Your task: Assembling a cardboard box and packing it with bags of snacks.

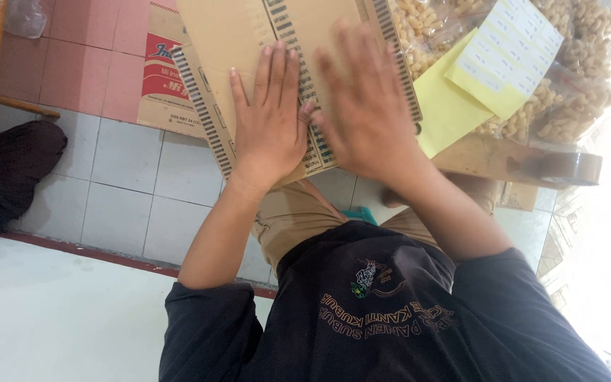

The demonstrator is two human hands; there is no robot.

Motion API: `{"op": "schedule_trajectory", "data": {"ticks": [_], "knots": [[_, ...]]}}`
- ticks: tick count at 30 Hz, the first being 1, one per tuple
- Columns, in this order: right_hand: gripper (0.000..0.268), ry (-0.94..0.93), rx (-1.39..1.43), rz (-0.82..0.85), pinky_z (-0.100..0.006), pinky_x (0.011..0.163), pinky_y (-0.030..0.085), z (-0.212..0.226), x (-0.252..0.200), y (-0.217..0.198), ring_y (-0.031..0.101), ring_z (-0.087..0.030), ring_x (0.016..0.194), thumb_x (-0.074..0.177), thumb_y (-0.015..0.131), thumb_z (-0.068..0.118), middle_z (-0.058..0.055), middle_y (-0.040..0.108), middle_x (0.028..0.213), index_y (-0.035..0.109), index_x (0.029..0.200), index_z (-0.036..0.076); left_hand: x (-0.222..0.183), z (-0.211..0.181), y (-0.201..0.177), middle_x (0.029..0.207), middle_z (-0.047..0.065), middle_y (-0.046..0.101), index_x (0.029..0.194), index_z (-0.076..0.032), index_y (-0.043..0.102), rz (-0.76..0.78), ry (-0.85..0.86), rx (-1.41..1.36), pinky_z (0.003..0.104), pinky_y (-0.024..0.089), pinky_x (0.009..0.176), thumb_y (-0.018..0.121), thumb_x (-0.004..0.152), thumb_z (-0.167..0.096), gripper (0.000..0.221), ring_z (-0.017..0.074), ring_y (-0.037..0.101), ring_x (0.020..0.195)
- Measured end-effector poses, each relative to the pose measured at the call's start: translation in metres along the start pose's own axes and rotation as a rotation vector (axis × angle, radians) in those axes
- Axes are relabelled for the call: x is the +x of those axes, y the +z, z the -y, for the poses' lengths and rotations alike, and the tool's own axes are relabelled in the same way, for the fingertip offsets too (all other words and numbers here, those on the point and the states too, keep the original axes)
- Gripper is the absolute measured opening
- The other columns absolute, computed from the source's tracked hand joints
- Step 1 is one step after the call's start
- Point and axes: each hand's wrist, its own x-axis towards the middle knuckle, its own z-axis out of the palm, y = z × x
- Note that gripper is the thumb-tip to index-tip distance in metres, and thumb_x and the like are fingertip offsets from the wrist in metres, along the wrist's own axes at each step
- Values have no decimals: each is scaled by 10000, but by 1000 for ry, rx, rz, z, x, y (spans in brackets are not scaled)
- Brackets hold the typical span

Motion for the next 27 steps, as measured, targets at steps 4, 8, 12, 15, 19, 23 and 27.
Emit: {"op": "schedule_trajectory", "data": {"ticks": [4, 8, 12, 15, 19, 23, 27], "knots": [[760, -99, -115, 177, -696, 1223, 101, 4, -6, 8, 188, -426, 1564, 1127, 350, 505, -232, 255, 1696, 352, 1631, -64, 1, 1, -6, 1735, 124, 144, 1663, -39, 227, 43, -3, -77, 664, 96, 1263, 405, 1155, -321, 608, 276, 112, 1610], [786, -78, -150, 257, -673, 1245, 76, 10, -14, -2, 142, -416, 1587, 1150, 339, 572, -248, 172, 1714, 198, 1667, -4, 2, 3, -4, 1737, 137, 158, 1659, -47, 213, 85, -33, -186, 667, 24, 1257, 334, 1150, -319, 590, 309, 120, 1615], [663, -161, -236, 70, -610, 1223, 215, -2, -34, 16, 391, -358, 1525, 1161, 417, 521, -214, 454, 1632, 553, 1557, 7, 3, 2, -9, 1743, 118, 116, 1676, -66, 189, 150, -53, -159, 642, 20, 1267, 301, 1154, -328, 594, 276, 69, 1611], [489, -171, -30, 41, -681, 1224, 164, -8, -57, 12, 428, -378, 1499, 1100, 641, 370, -201, 506, 1593, 680, 1432, 13, -3, 2, -7, 1726, 164, 201, 1658, -51, 267, 73, -34, -189, 677, 66, 1255, 417, 1145, -299, 589, 356, 182, 1610], [349, -125, 224, -116, -626, 1240, 234, -20, -96, 15, 516, -399, 1420, 1074, 661, 260, -190, 602, 1471, 683, 1326, 21, 0, 0, -16, 1744, 140, 132, 1676, -46, 216, 107, -61, -194, 654, 9, 1287, 250, 1146, -354, 613, 317, 98, 1627], [194, 144, 426, -421, -512, 956, 517, -38, -153, 34, 712, -385, 1069, 995, 567, 71, -203, 711, 1226, 668, 1146, 3, -1, 1, -12, 1702, 193, 192, 1601, 18, 388, 32, -48, -238, 685, 29, 1263, 145, 1121, -422, 695, 388, 153, 1589], [156, 586, 325, -623, -371, 860, 530, -75, -217, 52, 684, -297, 942, 1032, 565, 31, -170, 696, 1052, 671, 1129, -31, -5, 7, -11, 1671, 268, 270, 1525, 72, 485, -32, 84, -313, 735, 79, 1205, 318, 1155, -332, 574, 464, 204, 1560]]}}
